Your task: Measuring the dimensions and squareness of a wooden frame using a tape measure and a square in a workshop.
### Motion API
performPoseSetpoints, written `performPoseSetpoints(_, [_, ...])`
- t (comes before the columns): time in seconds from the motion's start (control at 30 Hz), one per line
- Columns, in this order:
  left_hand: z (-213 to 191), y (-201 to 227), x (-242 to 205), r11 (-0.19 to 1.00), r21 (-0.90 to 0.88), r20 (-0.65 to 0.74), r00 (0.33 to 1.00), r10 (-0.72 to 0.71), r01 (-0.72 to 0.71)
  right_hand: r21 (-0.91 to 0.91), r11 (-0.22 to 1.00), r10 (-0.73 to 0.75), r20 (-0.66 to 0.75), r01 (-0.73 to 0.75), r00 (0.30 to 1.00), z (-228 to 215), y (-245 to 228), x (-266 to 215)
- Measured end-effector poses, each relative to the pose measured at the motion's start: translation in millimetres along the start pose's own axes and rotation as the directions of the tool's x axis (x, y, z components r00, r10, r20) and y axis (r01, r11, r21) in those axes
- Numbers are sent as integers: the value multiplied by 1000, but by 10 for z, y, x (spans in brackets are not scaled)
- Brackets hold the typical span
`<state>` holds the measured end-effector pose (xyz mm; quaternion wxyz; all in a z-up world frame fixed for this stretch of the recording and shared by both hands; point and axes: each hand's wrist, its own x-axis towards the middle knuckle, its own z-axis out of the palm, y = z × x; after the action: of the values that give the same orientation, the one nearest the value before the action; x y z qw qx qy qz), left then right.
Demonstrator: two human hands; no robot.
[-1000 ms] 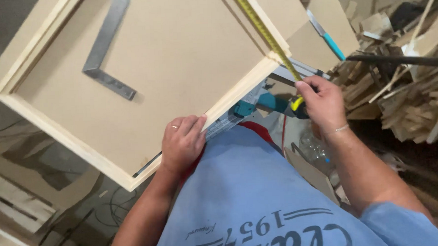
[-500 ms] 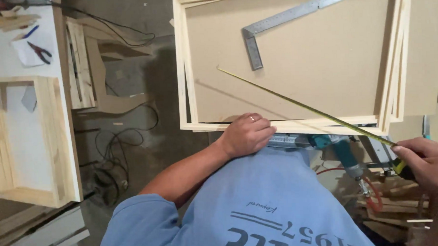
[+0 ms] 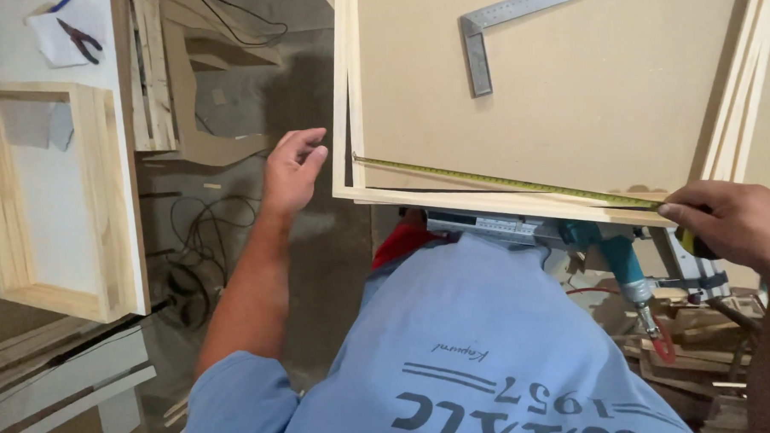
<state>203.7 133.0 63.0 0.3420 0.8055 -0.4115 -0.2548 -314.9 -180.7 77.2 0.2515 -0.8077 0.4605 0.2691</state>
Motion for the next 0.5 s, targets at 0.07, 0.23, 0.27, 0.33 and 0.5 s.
performPoseSetpoints(0.07, [41,-239,-35,991,-73,-93,988,-122,115,-20,999,-25,-19,25,1000,13,-65,40])
performPoseSetpoints(0.23, [189,-387,-139,919,-184,13,936,-352,348,76,997,-8,30,6,1000,-30,-210,79])
performPoseSetpoints(0.27, [224,-450,-150,918,-186,15,935,-354,351,74,997,-7,32,4,999,-26,-222,79])
performPoseSetpoints(0.33, [292,-570,-159,893,-274,61,934,-353,356,103,994,-38,23,36,999,-24,-247,82])
performPoseSetpoints(0.5, [363,-611,-182,905,-361,69,974,-215,225,109,994,-24,48,19,999,-37,-335,78])
